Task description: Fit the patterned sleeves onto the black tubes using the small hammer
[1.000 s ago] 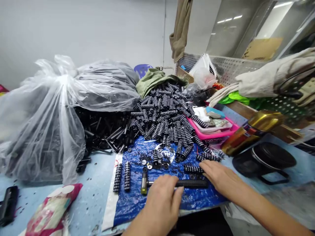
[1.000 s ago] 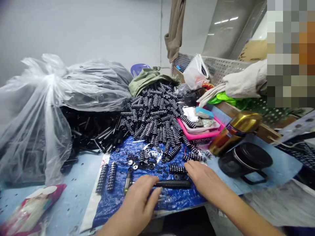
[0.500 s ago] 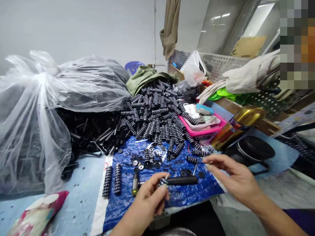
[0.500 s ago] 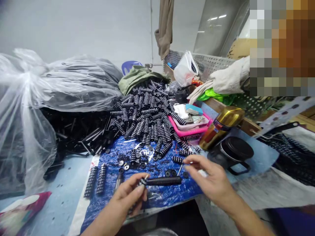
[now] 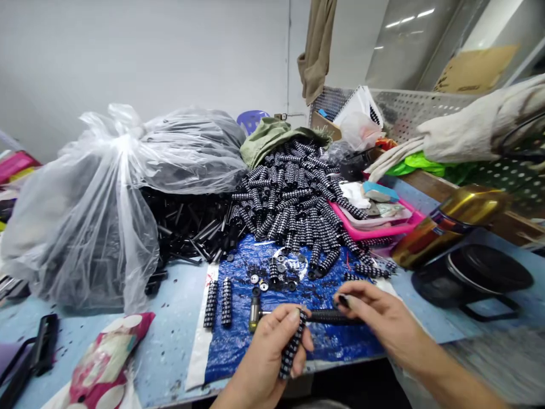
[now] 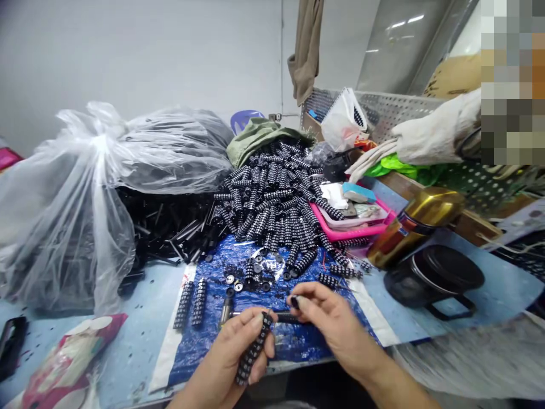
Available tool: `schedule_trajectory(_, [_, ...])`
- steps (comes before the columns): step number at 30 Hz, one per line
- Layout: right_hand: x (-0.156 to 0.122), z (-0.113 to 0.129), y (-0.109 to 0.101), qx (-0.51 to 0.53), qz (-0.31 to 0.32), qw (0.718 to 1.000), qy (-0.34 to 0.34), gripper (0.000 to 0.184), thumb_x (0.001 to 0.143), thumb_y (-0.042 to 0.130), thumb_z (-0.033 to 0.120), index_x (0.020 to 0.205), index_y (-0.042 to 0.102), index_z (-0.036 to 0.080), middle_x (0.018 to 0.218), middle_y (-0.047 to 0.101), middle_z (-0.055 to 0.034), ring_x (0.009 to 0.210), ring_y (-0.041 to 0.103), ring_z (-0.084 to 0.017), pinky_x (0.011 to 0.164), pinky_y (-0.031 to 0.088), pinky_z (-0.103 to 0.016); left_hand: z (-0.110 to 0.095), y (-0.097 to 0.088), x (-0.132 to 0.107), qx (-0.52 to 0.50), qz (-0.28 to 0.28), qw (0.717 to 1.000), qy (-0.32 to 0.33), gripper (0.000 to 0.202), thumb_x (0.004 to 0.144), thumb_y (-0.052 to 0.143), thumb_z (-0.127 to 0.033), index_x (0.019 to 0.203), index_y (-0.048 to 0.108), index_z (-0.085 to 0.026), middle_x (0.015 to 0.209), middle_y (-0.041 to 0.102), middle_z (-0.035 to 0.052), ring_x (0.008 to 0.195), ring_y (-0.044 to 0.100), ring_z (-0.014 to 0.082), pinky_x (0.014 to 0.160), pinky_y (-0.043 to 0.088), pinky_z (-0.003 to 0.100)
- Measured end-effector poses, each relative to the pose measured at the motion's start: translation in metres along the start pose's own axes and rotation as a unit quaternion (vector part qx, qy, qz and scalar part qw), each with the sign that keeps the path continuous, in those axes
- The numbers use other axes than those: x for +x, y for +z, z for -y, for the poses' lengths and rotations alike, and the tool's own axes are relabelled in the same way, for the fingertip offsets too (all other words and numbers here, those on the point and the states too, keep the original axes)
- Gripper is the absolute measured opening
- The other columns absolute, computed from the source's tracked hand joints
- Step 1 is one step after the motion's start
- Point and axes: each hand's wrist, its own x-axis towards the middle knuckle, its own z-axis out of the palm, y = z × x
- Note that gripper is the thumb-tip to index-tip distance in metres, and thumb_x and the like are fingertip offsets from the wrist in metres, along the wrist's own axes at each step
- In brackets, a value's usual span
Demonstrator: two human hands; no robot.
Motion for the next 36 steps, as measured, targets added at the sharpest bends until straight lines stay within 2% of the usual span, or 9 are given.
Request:
schedule_trajectory(3, [0.005, 0.017, 0.038, 0.193, 0.081, 0.976, 0.051, 0.033, 0.089, 0.065, 0.049, 0.104, 0.066, 0.020, 0.095, 0.068, -0.0055, 0.083, 0.064, -0.016, 0.081, 0.054, -0.031, 0.004, 0.006, -0.003, 0.026, 0.027, 0.999, -0.004, 0.042, 0.084, 0.071, -0.048, 0.102, 0.062, -0.012, 0.067, 0.062, 0.0019, 0.039, 0.041, 0.0029, 0.039, 0.023, 0.016])
schedule_trajectory(6, [0.006, 0.017, 0.055, 0.219, 0.103, 0.969, 0.051, 0.030, 0.090, 0.065, 0.047, 0.105, 0.067, 0.021, 0.095, 0.067, -0.0046, 0.083, 0.062, -0.014, 0.081, 0.051, -0.030, 0.007, 0.004, -0.006, 0.043, 0.028, 0.999, 0.006, 0.041, 0.085, 0.069, -0.050, 0.101, 0.062, -0.012, 0.066, 0.062, 0.0015, 0.038, 0.041, 0.0029, 0.039, 0.023, 0.016])
schedule_trajectory(13, [0.003, 0.003, 0.057, 0.170, 0.116, 0.977, 0.047, 0.027, 0.088, 0.070, 0.043, 0.105, 0.070, 0.023, 0.098, 0.069, -0.0040, 0.089, 0.063, -0.015, 0.085, 0.050, -0.029, 0.009, -0.005, -0.009, 0.068, -0.010, 0.997, 0.016, 0.039, 0.085, 0.069, -0.049, 0.097, 0.063, -0.012, 0.064, 0.061, 0.0003, 0.037, 0.039, 0.0027, 0.038, 0.021, 0.017])
schedule_trajectory(18, [0.005, -0.001, 0.059, 0.167, 0.091, 0.981, 0.042, 0.027, 0.091, 0.067, 0.044, 0.106, 0.070, 0.023, 0.097, 0.070, -0.0041, 0.084, 0.063, -0.014, 0.081, 0.052, -0.027, 0.011, -0.007, -0.010, 0.075, -0.010, 0.997, 0.023, 0.042, 0.084, 0.070, -0.049, 0.100, 0.065, -0.011, 0.061, 0.057, -0.0010, 0.039, 0.036, 0.0030, 0.039, 0.022, 0.017])
schedule_trajectory(24, [0.007, -0.002, 0.060, 0.133, 0.112, 0.985, 0.018, 0.027, 0.088, 0.070, 0.043, 0.105, 0.071, 0.022, 0.096, 0.072, -0.0050, 0.085, 0.067, -0.016, 0.080, 0.055, -0.028, 0.014, -0.010, -0.011, 0.064, -0.017, 0.998, 0.022, 0.043, 0.082, 0.071, -0.051, 0.096, 0.062, -0.011, 0.062, 0.058, -0.0007, 0.038, 0.036, 0.0027, 0.039, 0.020, 0.018])
schedule_trajectory(28, [0.004, -0.002, 0.067, -0.002, 0.096, 0.994, -0.060, 0.026, 0.092, 0.064, 0.042, 0.105, 0.070, 0.020, 0.097, 0.073, -0.0066, 0.086, 0.070, -0.019, 0.081, 0.059, -0.031, 0.018, -0.007, -0.011, 0.031, -0.043, 0.998, 0.031, 0.044, 0.081, 0.070, -0.055, 0.087, 0.053, -0.015, 0.061, 0.055, -0.0031, 0.038, 0.035, 0.0028, 0.040, 0.019, 0.019])
schedule_trajectory(30, [0.000, -0.002, 0.072, -0.118, 0.050, 0.980, -0.149, 0.040, 0.088, 0.068, 0.044, 0.121, 0.065, 0.022, 0.116, 0.069, -0.0103, 0.099, 0.070, -0.024, 0.086, 0.060, -0.036, 0.018, -0.006, -0.011, -0.014, -0.077, 0.996, 0.039, 0.045, 0.080, 0.071, -0.055, 0.085, 0.049, -0.016, 0.062, 0.053, -0.0044, 0.042, 0.037, 0.0033, 0.043, 0.023, 0.018])
schedule_trajectory(33, [-0.006, -0.002, 0.078, -0.280, 0.034, 0.899, -0.334, 0.083, 0.074, 0.082, 0.046, 0.145, 0.046, 0.023, 0.144, 0.051, -0.0164, 0.127, 0.056, -0.034, 0.101, 0.054, -0.047, 0.016, -0.006, -0.013, -0.057, -0.116, 0.990, 0.061, 0.046, 0.079, 0.072, -0.056, 0.090, 0.051, -0.017, 0.065, 0.052, -0.0047, 0.050, 0.041, 0.0053, 0.050, 0.030, 0.018])
schedule_trajectory(36, [-0.010, -0.001, 0.084, -0.339, 0.059, 0.841, -0.418, 0.085, 0.078, 0.078, 0.041, 0.149, 0.038, 0.018, 0.144, 0.050, -0.0196, 0.130, 0.054, -0.032, 0.102, 0.053, -0.045, 0.017, -0.009, -0.014, -0.046, -0.110, 0.989, 0.087, 0.045, 0.083, 0.067, -0.058, 0.093, 0.052, -0.017, 0.061, 0.051, -0.0042, 0.052, 0.043, 0.0072, 0.053, 0.032, 0.019])
